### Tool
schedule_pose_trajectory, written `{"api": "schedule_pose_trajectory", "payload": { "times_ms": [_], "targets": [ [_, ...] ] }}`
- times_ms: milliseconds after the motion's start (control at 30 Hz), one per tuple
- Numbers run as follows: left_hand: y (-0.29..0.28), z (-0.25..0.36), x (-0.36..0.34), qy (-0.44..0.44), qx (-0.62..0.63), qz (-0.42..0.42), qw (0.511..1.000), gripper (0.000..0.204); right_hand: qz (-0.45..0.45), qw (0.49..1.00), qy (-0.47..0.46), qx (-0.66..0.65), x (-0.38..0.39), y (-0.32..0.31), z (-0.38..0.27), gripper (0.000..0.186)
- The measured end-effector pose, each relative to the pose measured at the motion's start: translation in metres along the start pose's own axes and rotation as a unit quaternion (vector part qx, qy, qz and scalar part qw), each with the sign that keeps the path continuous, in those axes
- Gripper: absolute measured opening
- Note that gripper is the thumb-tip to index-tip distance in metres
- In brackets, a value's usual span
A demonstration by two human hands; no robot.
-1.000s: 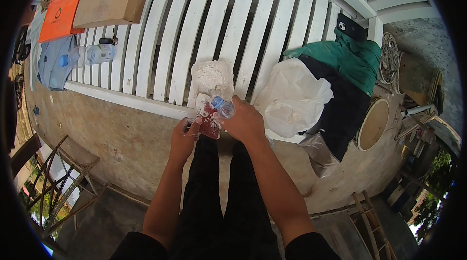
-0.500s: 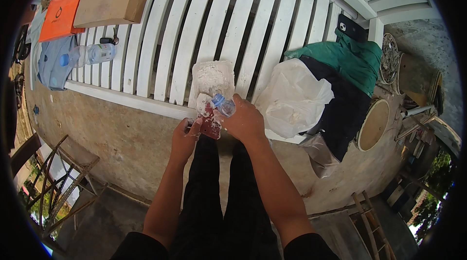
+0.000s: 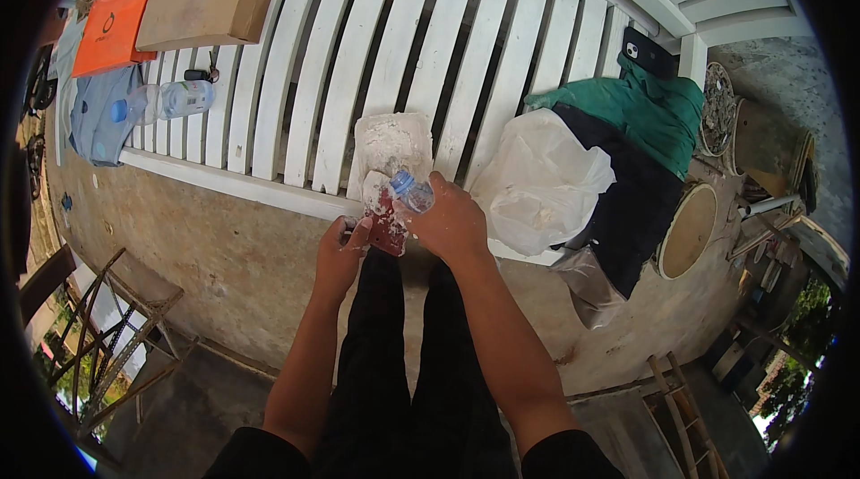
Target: Mixing and applying wall filler or plaster to a surface using a scraper.
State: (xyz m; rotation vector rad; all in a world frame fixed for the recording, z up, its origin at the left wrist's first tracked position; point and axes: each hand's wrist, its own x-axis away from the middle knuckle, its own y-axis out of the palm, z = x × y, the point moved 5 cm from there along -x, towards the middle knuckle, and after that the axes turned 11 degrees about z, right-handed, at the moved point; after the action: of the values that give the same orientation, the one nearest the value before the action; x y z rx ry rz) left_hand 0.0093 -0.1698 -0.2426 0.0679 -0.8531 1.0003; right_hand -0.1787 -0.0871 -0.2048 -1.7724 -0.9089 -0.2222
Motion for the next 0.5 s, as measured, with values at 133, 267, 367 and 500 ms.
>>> {"api": "schedule_pose_trajectory", "payload": {
  "times_ms": [133,267,367,500],
  "targets": [
    [-0.0003,0.0002,0.0,0.002,-0.008,0.002,1.0,0.032,-0.008,1.0,0.003,-0.004,-0.0014,-0.001,-0.0015,0.076],
    [0.0002,0.0017,-0.0003,-0.002,-0.005,-0.003,1.0,0.032,0.011,1.0,-0.009,-0.001,-0.0026,0.0016,0.0008,0.074],
    [0.0003,0.0016,-0.0011,-0.004,-0.006,-0.001,1.0,0.032,0.022,1.0,-0.018,-0.008,-0.003,0.0007,-0.0002,0.071],
    [0.0004,0.0,-0.0029,-0.002,-0.01,0.004,1.0,0.032,-0.002,1.0,-0.015,-0.008,-0.0055,0.0012,-0.0002,0.068]
  ]
}}
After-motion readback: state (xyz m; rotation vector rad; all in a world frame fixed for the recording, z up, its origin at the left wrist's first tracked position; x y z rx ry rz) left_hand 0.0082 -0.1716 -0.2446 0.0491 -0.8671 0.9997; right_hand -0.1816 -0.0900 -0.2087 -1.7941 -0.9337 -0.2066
